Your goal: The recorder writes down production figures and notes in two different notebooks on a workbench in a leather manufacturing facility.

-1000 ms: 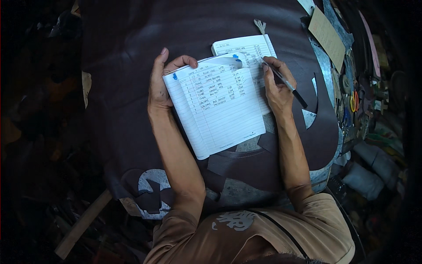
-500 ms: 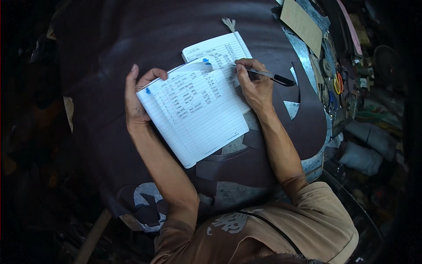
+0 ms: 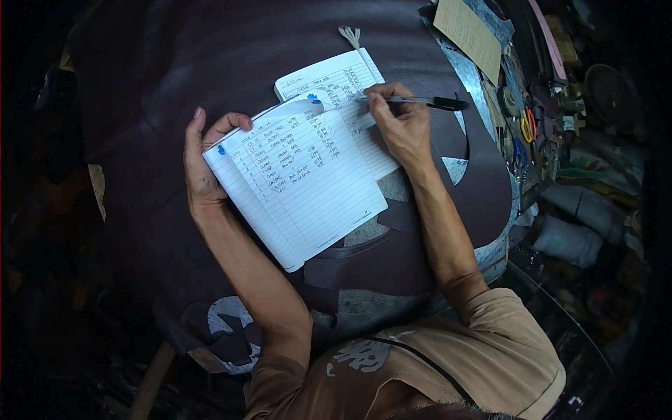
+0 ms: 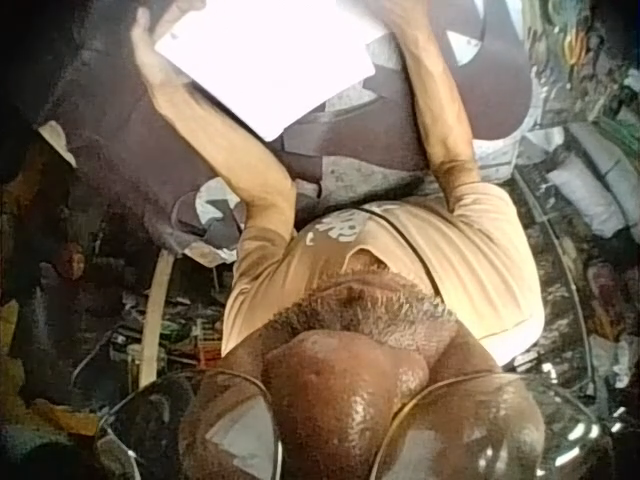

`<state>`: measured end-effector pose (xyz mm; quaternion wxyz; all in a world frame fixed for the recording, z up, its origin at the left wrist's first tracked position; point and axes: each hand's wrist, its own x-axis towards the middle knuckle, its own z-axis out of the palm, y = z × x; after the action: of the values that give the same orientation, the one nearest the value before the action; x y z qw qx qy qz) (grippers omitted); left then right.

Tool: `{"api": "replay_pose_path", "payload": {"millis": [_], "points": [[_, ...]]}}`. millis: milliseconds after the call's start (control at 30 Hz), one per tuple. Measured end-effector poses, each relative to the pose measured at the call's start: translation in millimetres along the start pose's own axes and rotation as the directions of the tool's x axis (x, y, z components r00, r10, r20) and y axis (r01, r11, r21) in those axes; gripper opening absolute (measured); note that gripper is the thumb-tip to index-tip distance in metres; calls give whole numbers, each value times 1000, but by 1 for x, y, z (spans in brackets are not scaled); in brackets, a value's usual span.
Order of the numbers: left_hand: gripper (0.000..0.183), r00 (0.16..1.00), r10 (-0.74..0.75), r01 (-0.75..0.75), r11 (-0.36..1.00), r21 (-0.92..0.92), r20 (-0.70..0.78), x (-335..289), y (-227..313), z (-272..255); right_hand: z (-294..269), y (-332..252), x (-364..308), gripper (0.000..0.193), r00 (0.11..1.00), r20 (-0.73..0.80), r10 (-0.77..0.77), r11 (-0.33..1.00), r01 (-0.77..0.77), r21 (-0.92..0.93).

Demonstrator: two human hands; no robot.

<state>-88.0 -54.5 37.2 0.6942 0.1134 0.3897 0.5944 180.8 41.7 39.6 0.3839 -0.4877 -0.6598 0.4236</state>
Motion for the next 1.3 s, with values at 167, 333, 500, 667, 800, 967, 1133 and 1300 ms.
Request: {"api": "replay_pose_path", "payload": {"millis": [167, 333, 500, 667, 800, 967, 1133, 1300], "points": [[67, 999, -25, 27, 999, 45, -31, -3, 3, 0, 4, 2, -2, 17, 997, 19, 68, 997, -68, -27], [68, 998, -26, 27, 999, 35, -50, 0, 0, 2, 5, 8, -1, 17, 998, 12, -61, 998, 61, -10], [68, 999, -5, 9, 997, 78, -50, -3, 2, 3, 6, 10, -2, 16, 1000, 15, -3, 1000, 3, -8], [68, 1000, -17, 18, 999, 33, -24, -1, 0, 0, 7, 15, 0, 16, 999, 3, -45, 999, 45, 31], [67, 1000, -25, 25, 1000, 0, 4, -1, 0, -1, 8, 14, -1, 17, 997, -9, -80, 997, 81, 19], [67, 999, -30, 29, 999, 21, 19, 1, 2, -3, 5, 5, -1, 19, 999, 27, -29, 999, 30, -37], [67, 999, -40, 40, 999, 19, 26, -1, 2, -1, 6, -1, -3, 19, 999, 32, -4, 999, 5, -48], [67, 999, -31, 31, 999, 19, 20, 0, 0, -4, 6, 2, -2, 18, 999, 25, -38, 998, 39, -39]]}}
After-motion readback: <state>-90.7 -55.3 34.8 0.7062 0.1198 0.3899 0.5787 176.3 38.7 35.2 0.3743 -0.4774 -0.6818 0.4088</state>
